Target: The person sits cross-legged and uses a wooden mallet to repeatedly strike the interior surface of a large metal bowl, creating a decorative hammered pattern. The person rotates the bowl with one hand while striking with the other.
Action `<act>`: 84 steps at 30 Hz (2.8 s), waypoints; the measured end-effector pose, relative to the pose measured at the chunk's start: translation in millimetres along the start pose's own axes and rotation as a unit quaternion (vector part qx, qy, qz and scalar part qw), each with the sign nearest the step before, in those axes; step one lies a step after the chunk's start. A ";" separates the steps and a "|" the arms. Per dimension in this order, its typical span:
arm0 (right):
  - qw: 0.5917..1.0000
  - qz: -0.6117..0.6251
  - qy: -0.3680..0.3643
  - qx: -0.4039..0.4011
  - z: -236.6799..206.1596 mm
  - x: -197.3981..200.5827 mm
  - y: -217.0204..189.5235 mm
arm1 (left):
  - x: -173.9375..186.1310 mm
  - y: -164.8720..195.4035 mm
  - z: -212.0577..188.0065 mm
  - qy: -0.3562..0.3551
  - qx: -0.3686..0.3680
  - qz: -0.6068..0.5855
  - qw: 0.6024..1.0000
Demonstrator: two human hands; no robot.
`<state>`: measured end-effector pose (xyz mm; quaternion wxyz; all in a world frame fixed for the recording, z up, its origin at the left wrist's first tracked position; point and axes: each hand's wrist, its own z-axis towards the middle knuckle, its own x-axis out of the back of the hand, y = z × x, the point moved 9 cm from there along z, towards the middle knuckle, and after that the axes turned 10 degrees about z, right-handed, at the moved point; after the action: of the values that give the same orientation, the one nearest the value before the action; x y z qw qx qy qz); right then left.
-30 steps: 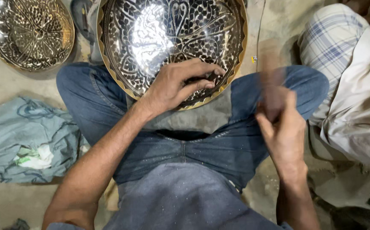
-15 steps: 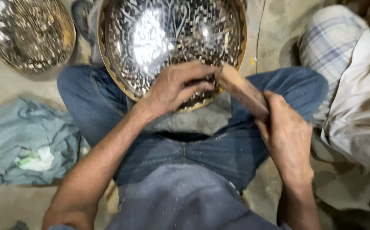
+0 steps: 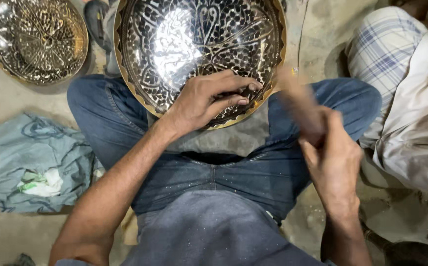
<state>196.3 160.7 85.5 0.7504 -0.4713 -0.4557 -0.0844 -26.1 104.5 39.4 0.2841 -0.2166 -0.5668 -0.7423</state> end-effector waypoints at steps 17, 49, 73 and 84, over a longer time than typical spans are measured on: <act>0.998 -0.049 -0.035 0.033 -1.6 -3.8 -5.8 | 0.7 -0.6 0.6 -0.003 0.001 0.011 1.000; 1.000 -0.010 -0.014 -0.010 -4.7 -0.8 9.8 | -8.8 1.7 4.1 0.011 -0.038 0.009 0.999; 1.000 -0.002 -0.014 -0.023 4.6 3.8 4.6 | -11.9 -12.3 -2.0 0.028 0.029 -0.035 0.999; 0.994 -0.095 -0.022 0.048 22.8 3.7 -9.8 | -12.2 -14.6 -2.1 0.048 -0.019 0.006 0.999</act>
<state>179.1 174.3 97.7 0.7507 -0.3908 -0.5183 -0.1226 -26.8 107.5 20.5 0.3114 -0.1900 -0.5371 -0.7606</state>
